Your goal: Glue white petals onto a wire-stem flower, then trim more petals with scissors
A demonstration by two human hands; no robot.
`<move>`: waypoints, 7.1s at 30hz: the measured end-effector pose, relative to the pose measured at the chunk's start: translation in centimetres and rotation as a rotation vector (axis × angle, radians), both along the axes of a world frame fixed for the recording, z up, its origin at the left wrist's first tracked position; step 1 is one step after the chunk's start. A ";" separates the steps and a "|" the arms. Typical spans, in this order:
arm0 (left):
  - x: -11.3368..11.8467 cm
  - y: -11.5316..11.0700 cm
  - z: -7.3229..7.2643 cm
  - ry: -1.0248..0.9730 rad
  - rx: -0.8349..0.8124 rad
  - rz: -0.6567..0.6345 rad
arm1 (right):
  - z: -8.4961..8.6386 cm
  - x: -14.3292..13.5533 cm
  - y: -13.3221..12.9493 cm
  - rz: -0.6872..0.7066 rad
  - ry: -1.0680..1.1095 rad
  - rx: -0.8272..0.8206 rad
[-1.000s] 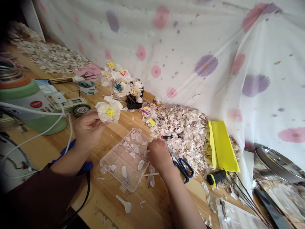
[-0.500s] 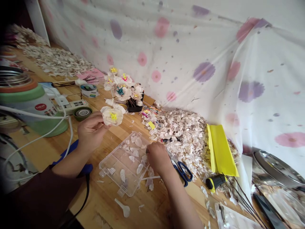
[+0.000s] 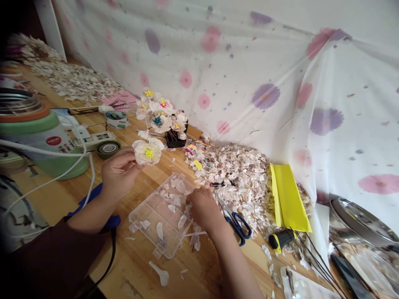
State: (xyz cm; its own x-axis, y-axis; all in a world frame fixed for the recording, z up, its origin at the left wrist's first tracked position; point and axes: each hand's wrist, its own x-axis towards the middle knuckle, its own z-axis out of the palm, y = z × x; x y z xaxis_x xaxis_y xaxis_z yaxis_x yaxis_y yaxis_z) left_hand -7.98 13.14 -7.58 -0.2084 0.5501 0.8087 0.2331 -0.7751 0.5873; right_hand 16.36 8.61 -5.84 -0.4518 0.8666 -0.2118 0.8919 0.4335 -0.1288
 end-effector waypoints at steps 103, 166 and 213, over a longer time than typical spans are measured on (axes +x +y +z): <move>3.9 -18.9 5.4 -0.624 -0.373 -0.109 | 0.3 -0.6 -2.8 0.042 0.295 0.102; 4.3 -17.7 3.7 -0.703 -0.767 -0.299 | 5.7 -2.9 -8.0 0.117 0.873 0.103; 5.9 -18.1 4.2 -0.728 -0.827 -0.396 | 4.6 -5.4 -8.7 -0.013 1.388 -0.225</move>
